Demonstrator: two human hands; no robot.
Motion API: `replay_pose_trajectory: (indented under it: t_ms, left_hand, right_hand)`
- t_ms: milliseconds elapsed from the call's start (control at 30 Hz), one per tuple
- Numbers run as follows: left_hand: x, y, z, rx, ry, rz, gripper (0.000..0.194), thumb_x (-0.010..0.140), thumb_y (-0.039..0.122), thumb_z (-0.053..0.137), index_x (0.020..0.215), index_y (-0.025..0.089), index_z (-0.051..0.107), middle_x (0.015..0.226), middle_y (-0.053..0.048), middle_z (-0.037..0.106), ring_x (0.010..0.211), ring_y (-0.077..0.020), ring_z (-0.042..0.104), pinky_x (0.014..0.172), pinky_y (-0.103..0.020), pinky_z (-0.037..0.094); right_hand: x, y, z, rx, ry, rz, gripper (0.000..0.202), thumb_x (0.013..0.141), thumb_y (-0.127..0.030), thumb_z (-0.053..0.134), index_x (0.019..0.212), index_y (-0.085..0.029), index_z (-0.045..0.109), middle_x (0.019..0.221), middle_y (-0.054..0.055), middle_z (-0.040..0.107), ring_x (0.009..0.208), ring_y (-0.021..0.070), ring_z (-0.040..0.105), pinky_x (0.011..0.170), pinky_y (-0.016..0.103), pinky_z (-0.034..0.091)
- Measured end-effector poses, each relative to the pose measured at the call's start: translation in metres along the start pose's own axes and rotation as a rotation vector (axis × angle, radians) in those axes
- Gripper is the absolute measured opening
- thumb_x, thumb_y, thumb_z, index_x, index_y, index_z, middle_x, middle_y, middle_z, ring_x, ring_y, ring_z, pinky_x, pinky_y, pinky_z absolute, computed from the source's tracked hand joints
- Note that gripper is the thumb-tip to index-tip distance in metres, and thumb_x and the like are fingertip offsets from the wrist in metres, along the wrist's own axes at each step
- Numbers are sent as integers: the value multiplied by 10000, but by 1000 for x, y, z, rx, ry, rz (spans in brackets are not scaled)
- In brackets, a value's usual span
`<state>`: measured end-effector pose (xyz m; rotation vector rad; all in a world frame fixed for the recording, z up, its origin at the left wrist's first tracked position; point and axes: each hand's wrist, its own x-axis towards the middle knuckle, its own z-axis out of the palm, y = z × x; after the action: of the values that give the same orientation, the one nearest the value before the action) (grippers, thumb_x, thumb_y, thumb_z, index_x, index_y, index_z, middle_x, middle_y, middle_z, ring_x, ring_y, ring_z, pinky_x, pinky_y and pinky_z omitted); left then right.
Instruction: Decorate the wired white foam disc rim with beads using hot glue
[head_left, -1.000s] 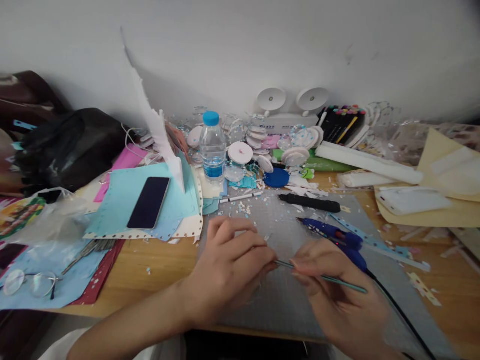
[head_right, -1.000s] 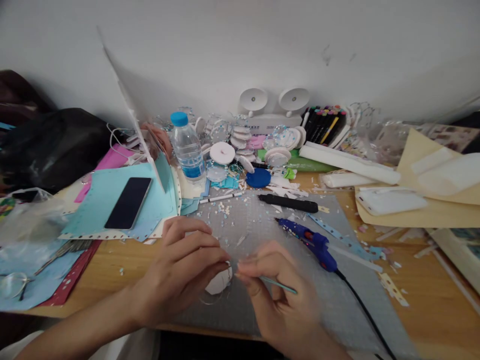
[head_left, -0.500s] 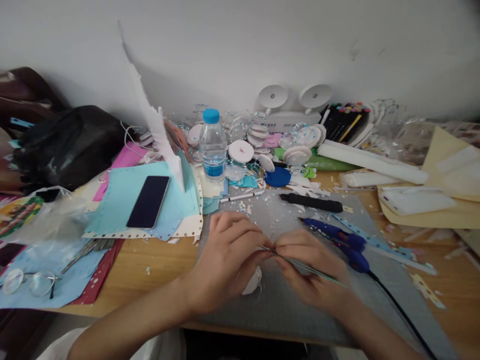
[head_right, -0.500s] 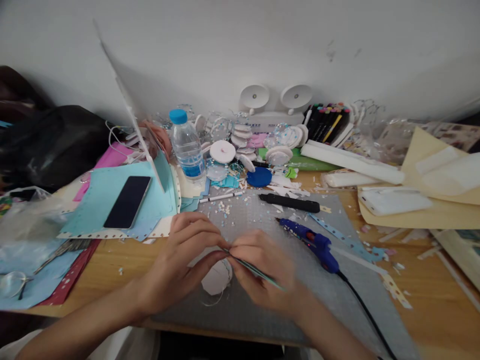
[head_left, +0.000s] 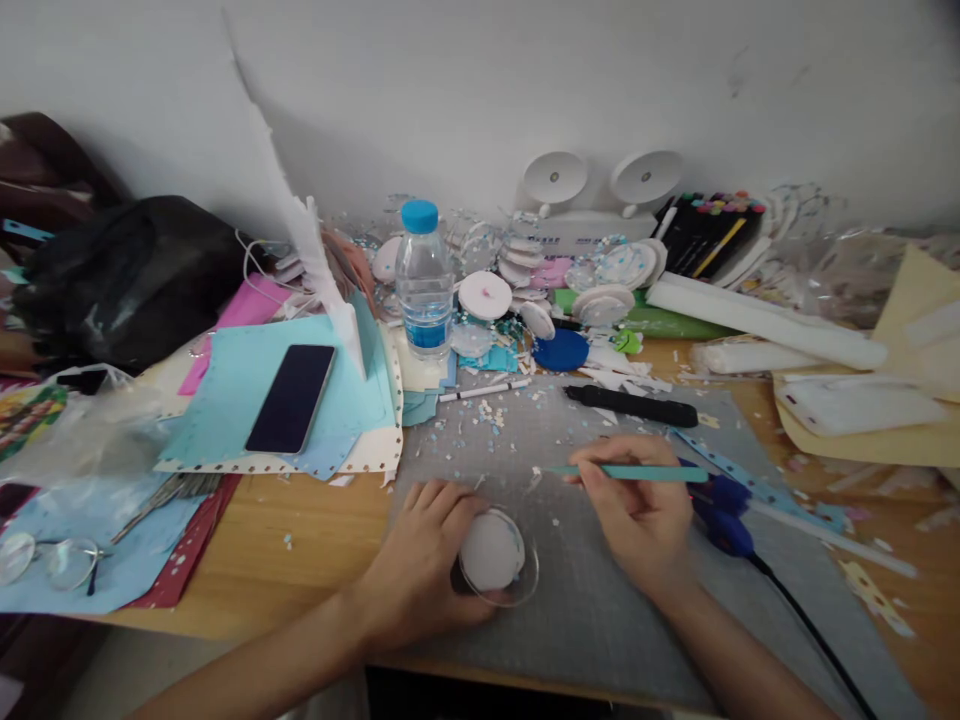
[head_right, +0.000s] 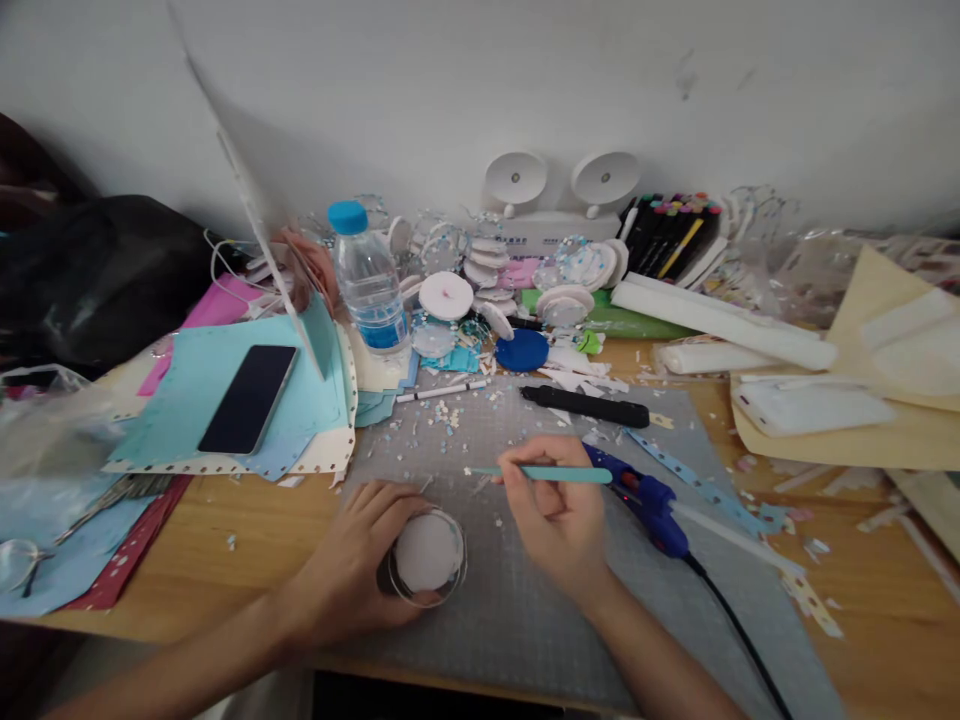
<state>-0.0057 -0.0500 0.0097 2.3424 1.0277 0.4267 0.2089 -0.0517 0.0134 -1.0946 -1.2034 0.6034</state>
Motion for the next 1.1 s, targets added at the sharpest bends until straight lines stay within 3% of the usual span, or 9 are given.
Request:
replay_pose_trajectory:
  t_ms: [167,300,400,533,700,900,1100]
  left_hand:
    - [24,-13,-14,-306,-52,20,682,625,288,773,1198,187,417,1137,-106,565,1025,-254,570,861,-388,491]
    - [27,-26,-9,-514,-29,27,718,598,345,816,1183,200,425,1097,-93,590,992,-244,609,843,-363,513]
    - [24,-30,-3,-634,-77,62,729,569,359,842,1164,209,447,1074,-85,612,966,-231,626,818,-345,524]
    - [22,-31,-4,-712,-103,114,749,557,361,849,1175,233,447,1057,-78,625,925,-220,639,760,-325,537]
    - [22,-30,-6,-761,-81,123,721,531,344,864,1128,253,468,961,-53,654,816,-197,659,659,-280,529]
    - [22,-30,-3,-876,-92,80,737,486,386,872,1082,241,463,981,-78,667,855,-234,684,717,-331,553]
    - [24,-29,-5,-842,-53,113,729,478,361,880,1079,252,482,973,-64,670,828,-214,684,690,-306,554]
  right_hand:
    - [-5,2,-4,133,67,115,136,824,-159,611,904,-239,534,792,-16,622,599,107,607,554,230,531]
    - [-8,-1,-2,200,80,137,150,835,-132,590,896,-241,506,766,-17,620,612,111,591,544,231,511]
    - [-9,-6,0,143,27,84,152,840,-116,560,898,-241,496,741,-10,610,616,124,587,510,238,497]
    - [-11,-9,0,74,-116,-15,216,824,-64,516,930,-253,499,725,-1,602,612,152,583,543,314,505]
    - [-8,-11,-2,59,-179,-123,329,753,25,505,961,-230,509,721,-4,615,588,147,572,554,342,486]
    - [-4,-19,-1,31,-249,-105,306,746,18,493,902,-244,503,656,-12,601,542,139,549,511,315,476]
    - [-6,-18,0,-1,-272,-120,303,735,17,495,887,-245,497,667,-11,612,558,142,574,543,323,510]
